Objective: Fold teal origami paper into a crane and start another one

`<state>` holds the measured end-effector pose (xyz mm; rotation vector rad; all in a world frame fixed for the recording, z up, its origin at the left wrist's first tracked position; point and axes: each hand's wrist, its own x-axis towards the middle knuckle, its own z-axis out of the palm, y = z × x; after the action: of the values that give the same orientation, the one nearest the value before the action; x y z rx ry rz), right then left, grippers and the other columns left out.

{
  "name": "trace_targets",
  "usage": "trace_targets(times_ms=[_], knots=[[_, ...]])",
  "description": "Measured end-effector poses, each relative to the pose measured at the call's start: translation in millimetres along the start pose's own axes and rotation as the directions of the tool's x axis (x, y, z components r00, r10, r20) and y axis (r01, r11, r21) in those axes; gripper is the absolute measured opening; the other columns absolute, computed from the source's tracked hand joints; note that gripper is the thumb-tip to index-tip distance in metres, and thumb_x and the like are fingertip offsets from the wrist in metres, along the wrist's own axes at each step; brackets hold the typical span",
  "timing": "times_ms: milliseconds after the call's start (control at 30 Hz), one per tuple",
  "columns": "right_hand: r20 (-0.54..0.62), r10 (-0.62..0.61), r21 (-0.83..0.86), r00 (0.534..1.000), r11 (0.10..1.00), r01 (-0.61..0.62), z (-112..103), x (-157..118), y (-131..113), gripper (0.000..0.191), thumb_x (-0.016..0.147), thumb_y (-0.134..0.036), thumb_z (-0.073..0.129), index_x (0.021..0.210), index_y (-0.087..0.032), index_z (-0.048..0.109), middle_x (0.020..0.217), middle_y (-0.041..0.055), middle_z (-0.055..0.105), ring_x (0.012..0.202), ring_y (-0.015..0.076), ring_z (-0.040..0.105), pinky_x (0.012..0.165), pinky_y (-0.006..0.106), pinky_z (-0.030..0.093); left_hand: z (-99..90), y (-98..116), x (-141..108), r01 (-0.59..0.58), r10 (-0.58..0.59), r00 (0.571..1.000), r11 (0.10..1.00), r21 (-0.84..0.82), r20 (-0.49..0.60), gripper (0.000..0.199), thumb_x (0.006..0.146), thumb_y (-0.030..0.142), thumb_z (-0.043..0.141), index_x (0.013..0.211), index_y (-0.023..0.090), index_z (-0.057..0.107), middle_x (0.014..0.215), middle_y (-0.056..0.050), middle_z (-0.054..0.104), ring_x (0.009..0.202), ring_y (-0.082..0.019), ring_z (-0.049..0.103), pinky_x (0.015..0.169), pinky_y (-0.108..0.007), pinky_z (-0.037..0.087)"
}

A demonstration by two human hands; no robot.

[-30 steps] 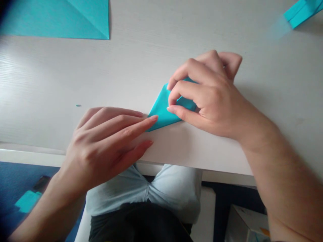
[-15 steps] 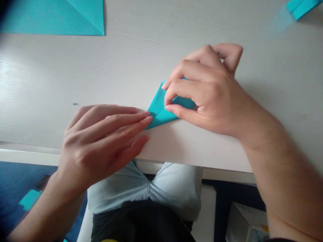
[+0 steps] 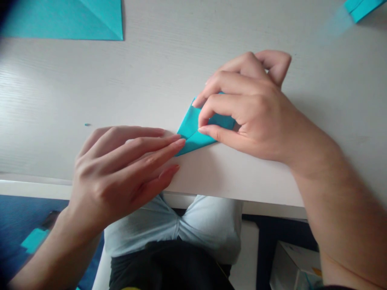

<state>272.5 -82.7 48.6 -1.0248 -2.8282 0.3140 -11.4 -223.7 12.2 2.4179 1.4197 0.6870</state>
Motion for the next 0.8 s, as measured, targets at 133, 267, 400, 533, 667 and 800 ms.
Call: trace_targets(times_ms=[133, 267, 400, 533, 667, 800], knots=[[-0.026, -0.046, 0.002, 0.999, 0.999, 0.046, 2.1, -2.0, 6.0, 0.034, 0.129, -0.044, 0.066, 0.11, -0.037, 0.093, 0.147, 0.0036, 0.094, 0.161, 0.0508, 0.076, 0.142, 0.08, 0.04, 3.4, -2.8, 0.2, -0.042, 0.042, 0.999, 0.999, 0.007, -0.019, 0.031, 0.123, 0.028, 0.082, 0.154, 0.032, 0.081, 0.16, -0.001, 0.094, 0.155, -0.031, 0.085, 0.123, -0.06, 0.065], [-0.103, -0.124, 0.055, 0.987, 0.99, 0.13, 8.2, -2.7, 15.1, 0.034, 0.127, -0.045, 0.068, 0.108, -0.04, 0.096, 0.144, 0.0011, 0.094, 0.158, 0.0483, 0.078, 0.139, 0.077, 0.049, 12.6, -6.6, 0.8, -0.118, 0.127, 0.976, 0.991, 0.065, -0.177, 0.021, 0.121, 0.025, 0.087, 0.14, 0.032, 0.086, 0.148, 0.001, 0.097, 0.14, -0.031, 0.092, 0.11, -0.057, 0.069], [-0.093, -0.101, 0.027, 0.991, 0.994, 0.103, 11.5, -1.5, 17.0, 0.032, 0.123, -0.041, 0.07, 0.112, -0.049, 0.099, 0.143, -0.0019, 0.094, 0.153, 0.0499, 0.078, 0.139, 0.081, 0.045, 17.7, -7.0, 0.5, -0.112, 0.126, 0.974, 0.99, 0.081, -0.19, 0.017, 0.121, 0.025, 0.087, 0.137, 0.033, 0.087, 0.146, 0.002, 0.097, 0.138, -0.031, 0.091, 0.11, -0.055, 0.07], [-0.119, -0.103, 0.047, 0.988, 0.993, 0.109, 12.6, -1.8, 15.9, 0.023, 0.125, -0.044, 0.073, 0.112, -0.042, 0.093, 0.142, 0.0002, 0.094, 0.153, 0.048, 0.08, 0.138, 0.082, 0.043, 18.3, -6.1, 0.9, -0.11, 0.123, 0.97, 0.991, 0.072, -0.209, 0.02, 0.12, 0.026, 0.091, 0.139, 0.031, 0.086, 0.145, 0.002, 0.097, 0.136, -0.032, 0.092, 0.112, -0.053, 0.068], [-0.139, -0.151, 0.07, 0.979, 0.984, 0.161, 13.8, -3.3, 16.2, 0.019, 0.128, -0.041, 0.074, 0.115, -0.035, 0.085, 0.145, 0.0025, 0.094, 0.156, 0.046, 0.08, 0.137, 0.079, 0.043, 18.5, -6.0, 2.3, -0.118, 0.128, 0.966, 0.991, 0.058, -0.225, 0.021, 0.118, 0.024, 0.094, 0.137, 0.03, 0.087, 0.143, 0.001, 0.098, 0.135, -0.031, 0.093, 0.112, -0.052, 0.071], [-0.139, -0.157, 0.059, 0.978, 0.984, 0.167, 13.6, -3.5, 15.6, 0.023, 0.131, -0.041, 0.069, 0.114, -0.034, 0.084, 0.144, 0.0042, 0.094, 0.156, 0.0472, 0.08, 0.134, 0.082, 0.046, 18.6, -6.6, 1.4, -0.136, 0.143, 0.962, 0.99, 0.043, -0.231, 0.021, 0.115, 0.022, 0.097, 0.134, 0.027, 0.088, 0.146, -0.001, 0.098, 0.136, -0.031, 0.094, 0.116, -0.054, 0.073]])
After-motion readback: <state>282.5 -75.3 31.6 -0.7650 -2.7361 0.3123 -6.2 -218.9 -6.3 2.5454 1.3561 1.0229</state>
